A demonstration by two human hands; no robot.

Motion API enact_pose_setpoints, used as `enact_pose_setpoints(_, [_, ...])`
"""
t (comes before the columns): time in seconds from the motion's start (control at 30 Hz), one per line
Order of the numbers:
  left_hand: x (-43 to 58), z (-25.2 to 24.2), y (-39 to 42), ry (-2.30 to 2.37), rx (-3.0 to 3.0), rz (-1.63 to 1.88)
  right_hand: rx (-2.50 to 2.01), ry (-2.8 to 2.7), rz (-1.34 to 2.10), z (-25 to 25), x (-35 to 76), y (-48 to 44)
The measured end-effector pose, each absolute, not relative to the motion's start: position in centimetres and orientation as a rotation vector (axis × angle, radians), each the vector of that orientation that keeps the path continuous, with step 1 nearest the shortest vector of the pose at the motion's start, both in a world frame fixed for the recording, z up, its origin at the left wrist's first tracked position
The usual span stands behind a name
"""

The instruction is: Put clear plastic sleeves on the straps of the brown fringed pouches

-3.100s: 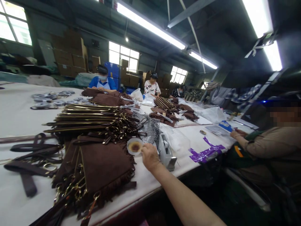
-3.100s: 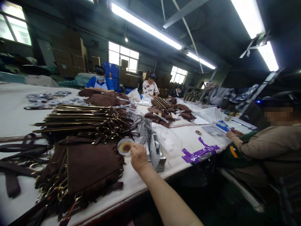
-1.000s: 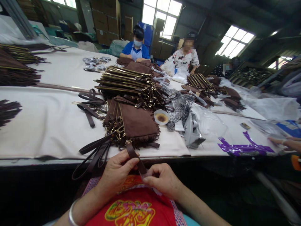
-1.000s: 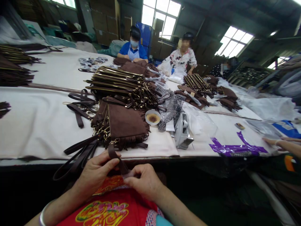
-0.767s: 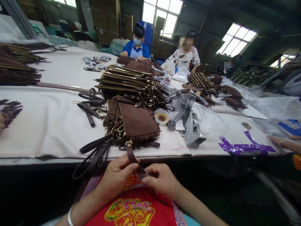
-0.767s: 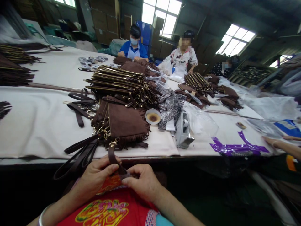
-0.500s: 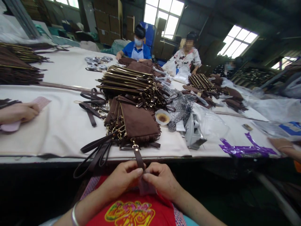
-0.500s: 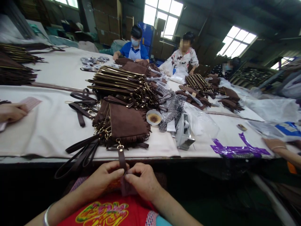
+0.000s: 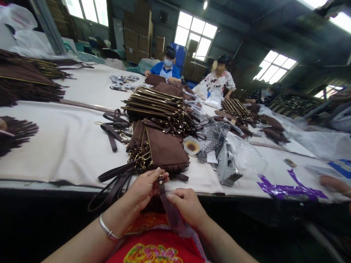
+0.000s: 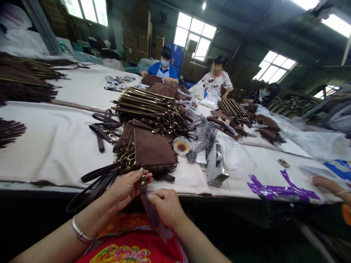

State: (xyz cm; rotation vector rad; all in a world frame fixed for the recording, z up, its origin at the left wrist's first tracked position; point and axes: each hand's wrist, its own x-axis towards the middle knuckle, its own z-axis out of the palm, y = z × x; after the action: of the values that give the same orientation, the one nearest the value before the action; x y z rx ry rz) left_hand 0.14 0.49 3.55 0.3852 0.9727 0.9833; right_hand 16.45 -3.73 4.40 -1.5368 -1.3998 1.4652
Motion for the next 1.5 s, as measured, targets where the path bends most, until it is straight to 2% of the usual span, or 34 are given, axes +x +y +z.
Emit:
enact_pose_setpoints(0.3, [-0.7, 3.1, -0.4, 0.918, 0.451, 1.002, -1.553, -1.212, 1.37, 3.3, 13.8, 0.6])
enact_pose_setpoints(0.7, [-2.0, 2.6, -2.8, 0.996, 0.569, 0.925, -1.565, -1.374, 1.196, 2.8, 12.0, 1.8])
enact_pose_setpoints(0.9, [-2.0, 2.7, -1.7, 1.073, 0.535, 1.079, -1.484, -1.322, 1.254, 1.9, 11.6, 1.0])
enact_pose_setpoints(1.17, [-1.9, 2.5, 0.9, 1.087, 0.844, 1.224, -1.478, -1.347, 1.219, 2.1, 12.0, 1.2])
enact_pose_setpoints(1.5, [-3.0, 2.3, 0.5, 1.147, 1.229, 1.055, -1.443, -1.386, 1.136, 2.6, 12.0, 1.3])
